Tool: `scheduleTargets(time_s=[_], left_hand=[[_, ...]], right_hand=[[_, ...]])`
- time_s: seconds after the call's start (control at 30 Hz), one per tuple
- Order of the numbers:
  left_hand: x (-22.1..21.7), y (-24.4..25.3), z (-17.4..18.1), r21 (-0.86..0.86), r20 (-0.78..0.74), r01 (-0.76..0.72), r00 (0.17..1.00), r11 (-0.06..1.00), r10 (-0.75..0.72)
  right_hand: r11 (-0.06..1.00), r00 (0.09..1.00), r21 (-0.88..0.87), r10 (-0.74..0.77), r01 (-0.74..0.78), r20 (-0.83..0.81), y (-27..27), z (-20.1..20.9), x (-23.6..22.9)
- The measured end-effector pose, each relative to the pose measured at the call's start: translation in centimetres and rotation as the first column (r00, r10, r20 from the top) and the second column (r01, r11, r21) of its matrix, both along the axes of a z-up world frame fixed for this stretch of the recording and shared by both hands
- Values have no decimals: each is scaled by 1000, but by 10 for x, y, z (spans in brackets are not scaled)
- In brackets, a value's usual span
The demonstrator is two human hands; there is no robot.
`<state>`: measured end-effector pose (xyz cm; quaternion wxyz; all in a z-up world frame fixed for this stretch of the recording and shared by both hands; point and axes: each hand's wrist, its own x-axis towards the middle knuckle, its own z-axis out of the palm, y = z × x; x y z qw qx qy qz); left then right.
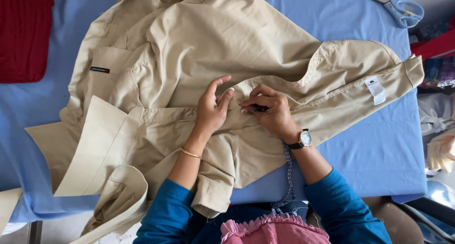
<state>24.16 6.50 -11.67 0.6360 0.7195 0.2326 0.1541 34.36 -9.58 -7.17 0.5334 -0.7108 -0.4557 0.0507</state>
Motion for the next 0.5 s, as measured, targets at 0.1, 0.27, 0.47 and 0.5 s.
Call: scheduleTargets(time_s=[0.1, 0.27, 0.47, 0.5], left_hand=[[-2, 1, 3, -9, 12, 53, 999, 999, -53], [-3, 1, 21, 49, -26, 76, 997, 996, -75], [-3, 3, 7, 23, 5, 82, 997, 996, -82], [-3, 3, 5, 6, 19, 71, 997, 997, -71]], right_hand=[[1000, 999, -7, 11, -11, -47, 1, -15, 2], [999, 999, 32, 24, -23, -38, 3, -36, 8], [999, 1000, 52, -5, 5, -8, 3, -25, 7], [998, 1000, 55, 1, 0, -11, 3, -23, 7]])
